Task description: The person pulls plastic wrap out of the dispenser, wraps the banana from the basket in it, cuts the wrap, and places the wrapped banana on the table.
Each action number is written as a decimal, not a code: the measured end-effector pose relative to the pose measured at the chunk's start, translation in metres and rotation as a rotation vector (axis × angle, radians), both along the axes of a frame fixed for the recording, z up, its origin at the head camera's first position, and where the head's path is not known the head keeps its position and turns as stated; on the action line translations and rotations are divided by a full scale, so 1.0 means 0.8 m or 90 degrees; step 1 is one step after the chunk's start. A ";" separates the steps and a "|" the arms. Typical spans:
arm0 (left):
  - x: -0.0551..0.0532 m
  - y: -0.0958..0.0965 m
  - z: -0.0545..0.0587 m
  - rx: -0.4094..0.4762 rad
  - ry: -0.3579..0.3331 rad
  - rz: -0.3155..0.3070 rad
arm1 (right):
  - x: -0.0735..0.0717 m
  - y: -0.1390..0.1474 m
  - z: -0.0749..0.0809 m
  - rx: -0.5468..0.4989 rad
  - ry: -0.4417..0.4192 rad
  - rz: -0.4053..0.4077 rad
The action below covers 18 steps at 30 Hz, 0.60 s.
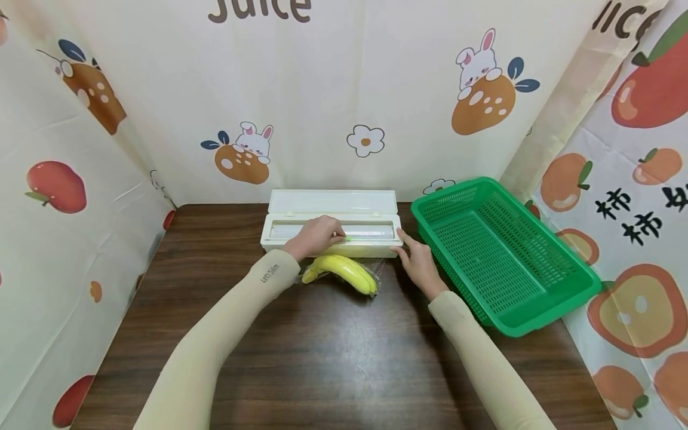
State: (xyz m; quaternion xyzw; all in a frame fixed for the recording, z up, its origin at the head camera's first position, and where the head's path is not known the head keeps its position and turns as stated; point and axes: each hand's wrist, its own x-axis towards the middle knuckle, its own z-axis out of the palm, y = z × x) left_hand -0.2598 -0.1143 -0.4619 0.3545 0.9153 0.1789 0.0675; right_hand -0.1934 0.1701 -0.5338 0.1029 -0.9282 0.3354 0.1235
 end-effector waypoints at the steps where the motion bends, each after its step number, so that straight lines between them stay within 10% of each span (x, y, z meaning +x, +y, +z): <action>1: 0.000 -0.002 0.000 -0.001 0.001 0.001 | 0.000 0.000 0.000 0.001 0.000 -0.002; 18: 0.002 -0.016 -0.001 0.003 0.006 0.008 | 0.002 -0.001 0.000 -0.009 -0.013 0.004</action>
